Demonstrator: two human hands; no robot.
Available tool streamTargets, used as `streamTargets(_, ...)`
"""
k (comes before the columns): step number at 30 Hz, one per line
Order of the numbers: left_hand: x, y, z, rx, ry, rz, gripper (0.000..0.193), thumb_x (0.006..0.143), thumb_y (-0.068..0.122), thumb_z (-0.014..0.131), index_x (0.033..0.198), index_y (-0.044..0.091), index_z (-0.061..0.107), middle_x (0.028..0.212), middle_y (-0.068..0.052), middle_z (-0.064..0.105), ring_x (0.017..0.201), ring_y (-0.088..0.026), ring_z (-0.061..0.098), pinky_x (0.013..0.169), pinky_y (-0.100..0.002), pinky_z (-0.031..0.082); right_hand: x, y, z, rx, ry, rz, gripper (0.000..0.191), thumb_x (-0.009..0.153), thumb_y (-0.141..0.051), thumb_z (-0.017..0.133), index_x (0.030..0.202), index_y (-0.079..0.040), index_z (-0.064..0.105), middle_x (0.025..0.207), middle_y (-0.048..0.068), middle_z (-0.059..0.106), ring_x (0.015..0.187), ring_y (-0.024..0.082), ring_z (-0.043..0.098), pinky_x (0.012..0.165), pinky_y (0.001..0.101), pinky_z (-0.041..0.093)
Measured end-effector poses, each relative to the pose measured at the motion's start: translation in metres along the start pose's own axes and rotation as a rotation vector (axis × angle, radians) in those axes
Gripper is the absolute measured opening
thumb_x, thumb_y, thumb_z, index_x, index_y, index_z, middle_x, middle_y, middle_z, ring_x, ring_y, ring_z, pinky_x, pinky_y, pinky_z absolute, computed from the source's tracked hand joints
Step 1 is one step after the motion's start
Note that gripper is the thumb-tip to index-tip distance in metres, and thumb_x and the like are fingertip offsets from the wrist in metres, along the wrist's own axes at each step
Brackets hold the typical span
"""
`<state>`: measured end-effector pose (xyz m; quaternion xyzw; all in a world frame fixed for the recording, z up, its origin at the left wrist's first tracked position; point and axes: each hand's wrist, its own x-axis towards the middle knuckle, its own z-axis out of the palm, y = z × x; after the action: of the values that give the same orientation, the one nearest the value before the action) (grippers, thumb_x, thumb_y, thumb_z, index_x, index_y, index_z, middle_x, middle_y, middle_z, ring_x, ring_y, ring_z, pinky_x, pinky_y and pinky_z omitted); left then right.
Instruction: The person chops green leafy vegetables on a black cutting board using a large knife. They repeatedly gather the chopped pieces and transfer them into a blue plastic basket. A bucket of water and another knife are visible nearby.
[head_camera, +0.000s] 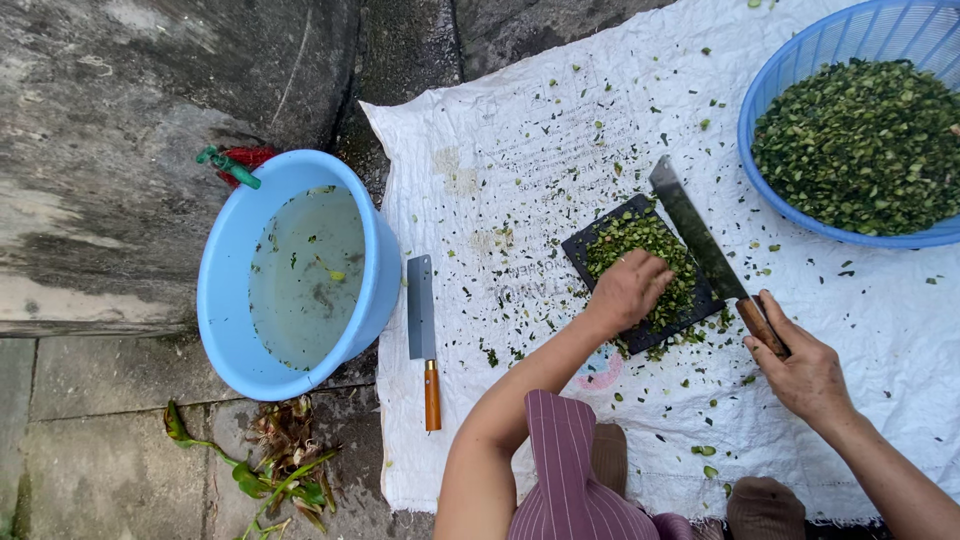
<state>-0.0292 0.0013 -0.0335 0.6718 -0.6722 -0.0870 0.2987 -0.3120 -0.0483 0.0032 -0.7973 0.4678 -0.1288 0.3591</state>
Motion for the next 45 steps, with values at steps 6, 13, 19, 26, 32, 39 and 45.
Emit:
streamTargets(6, -0.017, 0.004, -0.043, 0.096, 0.013, -0.36, 0.09, 0.079, 0.058, 0.076, 0.145, 0.004, 0.048, 0.14, -0.024, 0.047, 0.13, -0.042, 0.045, 0.109, -0.053, 0.035, -0.01, -0.022, 0.005, -0.107, -0.025, -0.091, 0.072, 0.091, -0.025, 0.069, 0.158, -0.025, 0.044, 0.094, 0.01, 0.072, 0.073, 0.022, 0.07, 0.07, 0.0394, 0.06)
streamTargets(13, -0.034, 0.028, -0.027, -0.028, -0.18, -0.594, 0.124, 0.061, 0.042, 0.093, 0.151, -0.01, 0.027, 0.131, -0.026, 0.039, 0.124, -0.045, 0.045, 0.107, -0.049, 0.041, -0.008, -0.041, 0.007, 0.012, -0.016, -0.286, 0.062, 0.096, -0.019, 0.062, 0.155, -0.021, 0.044, 0.096, 0.008, 0.07, 0.063, 0.019, 0.066, 0.057, 0.0339, 0.059)
streamTargets(19, -0.022, 0.007, -0.016, -0.107, -0.036, -0.487, 0.09, 0.072, 0.018, 0.09, 0.143, -0.005, 0.04, 0.126, -0.025, 0.049, 0.115, -0.043, 0.056, 0.098, -0.045, 0.05, -0.003, -0.041, 0.014, -0.186, -0.094, -0.265, 0.069, 0.092, -0.021, 0.068, 0.155, -0.035, 0.041, 0.077, 0.007, 0.064, 0.06, 0.021, 0.064, 0.06, 0.0404, 0.059)
streamTargets(26, -0.021, 0.001, -0.014, -0.155, 0.054, -0.43, 0.058, 0.079, 0.004, 0.081, 0.126, -0.003, 0.048, 0.12, -0.023, 0.051, 0.112, -0.042, 0.055, 0.097, -0.046, 0.049, -0.004, -0.033, 0.03, -0.193, -0.123, -0.273, 0.065, 0.097, -0.023, 0.063, 0.156, -0.037, 0.037, 0.08, 0.005, 0.065, 0.059, 0.019, 0.063, 0.054, 0.0316, 0.06)
streamTargets(32, -0.039, -0.007, -0.02, 0.061, 0.161, -0.353, 0.083, 0.072, 0.03, 0.091, 0.134, -0.005, 0.048, 0.129, -0.024, 0.049, 0.12, -0.042, 0.049, 0.103, -0.05, 0.042, -0.003, -0.032, 0.021, -0.149, -0.03, -0.338, 0.068, 0.093, -0.023, 0.066, 0.154, -0.038, 0.041, 0.081, 0.005, 0.066, 0.062, 0.018, 0.065, 0.059, 0.0358, 0.058)
streamTargets(39, -0.052, 0.02, -0.019, -0.005, -0.122, -0.633, 0.138, 0.048, 0.046, 0.099, 0.149, -0.013, 0.025, 0.126, -0.027, 0.039, 0.115, -0.043, 0.045, 0.103, -0.05, 0.04, 0.005, -0.044, 0.023, -0.252, -0.122, -0.238, 0.066, 0.095, -0.023, 0.066, 0.155, -0.034, 0.041, 0.085, 0.005, 0.069, 0.064, 0.019, 0.066, 0.06, 0.0363, 0.061)
streamTargets(45, -0.034, 0.018, -0.01, -0.172, 0.003, -0.525, 0.089, 0.077, 0.018, 0.086, 0.15, -0.005, 0.039, 0.131, -0.026, 0.05, 0.117, -0.042, 0.057, 0.099, -0.045, 0.051, 0.0, -0.048, 0.009, -0.069, 0.005, -0.346, 0.067, 0.095, -0.021, 0.063, 0.156, -0.033, 0.039, 0.088, 0.007, 0.068, 0.068, 0.019, 0.067, 0.063, 0.0382, 0.059)
